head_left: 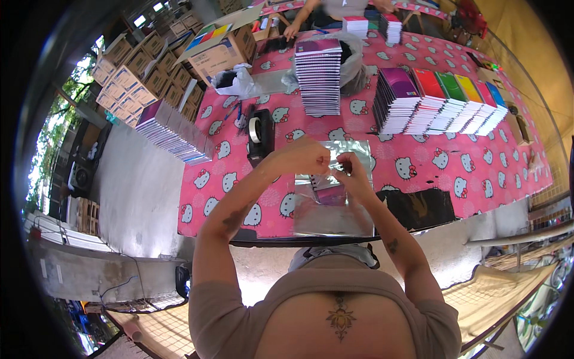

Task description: The person places small colorful books into silver foil bags and seals them using adhesive tape.

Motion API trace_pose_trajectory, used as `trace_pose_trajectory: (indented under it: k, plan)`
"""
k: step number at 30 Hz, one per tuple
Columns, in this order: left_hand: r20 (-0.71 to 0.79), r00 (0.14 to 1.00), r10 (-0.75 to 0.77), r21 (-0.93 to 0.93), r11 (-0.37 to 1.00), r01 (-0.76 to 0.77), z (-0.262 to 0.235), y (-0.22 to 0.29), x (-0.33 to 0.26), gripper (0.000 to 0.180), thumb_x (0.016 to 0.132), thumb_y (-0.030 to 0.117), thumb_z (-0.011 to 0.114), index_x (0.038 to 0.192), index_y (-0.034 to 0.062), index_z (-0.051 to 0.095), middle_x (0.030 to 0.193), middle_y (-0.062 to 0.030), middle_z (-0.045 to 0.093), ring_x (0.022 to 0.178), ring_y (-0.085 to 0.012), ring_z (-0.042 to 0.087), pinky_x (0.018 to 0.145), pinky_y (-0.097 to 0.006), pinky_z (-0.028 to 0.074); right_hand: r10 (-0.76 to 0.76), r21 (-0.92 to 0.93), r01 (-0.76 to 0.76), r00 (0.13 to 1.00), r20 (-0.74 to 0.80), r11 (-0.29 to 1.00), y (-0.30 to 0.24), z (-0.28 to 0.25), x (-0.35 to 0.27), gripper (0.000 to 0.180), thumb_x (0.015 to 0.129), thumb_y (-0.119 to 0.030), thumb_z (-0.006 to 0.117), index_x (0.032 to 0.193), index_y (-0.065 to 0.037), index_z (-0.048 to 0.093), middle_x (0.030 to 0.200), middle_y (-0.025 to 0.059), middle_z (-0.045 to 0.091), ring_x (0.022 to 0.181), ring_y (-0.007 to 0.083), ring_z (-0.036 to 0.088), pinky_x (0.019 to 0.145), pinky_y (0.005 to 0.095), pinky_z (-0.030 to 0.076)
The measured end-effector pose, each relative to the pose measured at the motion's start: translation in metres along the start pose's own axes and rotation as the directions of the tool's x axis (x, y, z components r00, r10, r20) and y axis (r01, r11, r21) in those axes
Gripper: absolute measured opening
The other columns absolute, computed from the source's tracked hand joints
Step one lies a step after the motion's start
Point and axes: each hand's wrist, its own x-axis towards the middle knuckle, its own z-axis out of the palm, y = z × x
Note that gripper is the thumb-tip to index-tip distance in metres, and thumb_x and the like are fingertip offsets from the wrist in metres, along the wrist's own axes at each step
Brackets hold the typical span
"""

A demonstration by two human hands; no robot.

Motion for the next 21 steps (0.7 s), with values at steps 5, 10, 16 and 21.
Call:
trace_pose_trajectory:
  k: [5, 10, 16, 21]
  plan:
    - [0.197, 0.979, 0.051, -0.452, 0.891, 0.045, 0.046, -0.083, 0.028, 0.033, 0.088, 0.037, 0.07, 0.078, 0.0057, 0.066, 0.067, 0.0012, 0.063, 0.06, -0.0158, 0.057, 0.059, -0.032, 0.046, -0.027, 0.047, 0.025, 0.999, 0.038, 0.999, -0.004, 0.006, -0.003, 0.039, 0.082, -0.003, 0.075, 0.115, -0.004, 0.054, 0.103, 0.0029, 0.056, 0.088, 0.0101, 0.051, 0.08, 0.0271, 0.046]
    - [0.294, 0.94, -0.176, -0.769, 0.54, 0.342, 0.104, -0.101, 0.003, 0.037, 0.096, 0.044, 0.06, 0.101, 0.0079, 0.065, 0.082, 0.0071, 0.056, 0.068, -0.0092, 0.05, 0.064, -0.027, 0.044, -0.04, 0.082, 0.043, 0.999, -0.036, 0.996, 0.004, 0.011, -0.005, 0.042, 0.083, -0.003, 0.074, 0.119, -0.003, 0.053, 0.106, 0.0049, 0.056, 0.094, 0.0112, 0.052, 0.081, 0.0278, 0.046]
    - [-0.612, 0.783, 0.111, 0.406, 0.894, 0.19, 0.091, 0.042, -0.022, 0.061, 0.078, 0.041, 0.076, 0.12, 0.0006, 0.057, 0.114, -0.0181, 0.062, 0.099, -0.0321, 0.061, 0.086, -0.044, 0.049, 0.238, 0.53, 0.002, 0.892, -0.385, 0.848, 0.025, 0.017, -0.044, 0.03, 0.097, -0.026, 0.062, 0.119, -0.007, 0.055, 0.107, 0.0016, 0.058, 0.089, 0.0097, 0.053, 0.074, 0.0218, 0.042]
    - [-0.439, 0.848, -0.297, 0.033, 0.938, 0.346, 0.086, 0.053, -0.019, 0.067, 0.069, 0.042, 0.083, 0.113, 0.0006, 0.054, 0.11, -0.0208, 0.058, 0.101, -0.0368, 0.058, 0.088, -0.048, 0.048, 0.474, 0.591, -0.649, 0.758, 0.448, 0.479, 0.141, 0.016, -0.092, 0.037, 0.096, -0.038, 0.063, 0.122, -0.012, 0.059, 0.12, 0.0055, 0.061, 0.106, 0.0182, 0.059, 0.091, 0.039, 0.048]
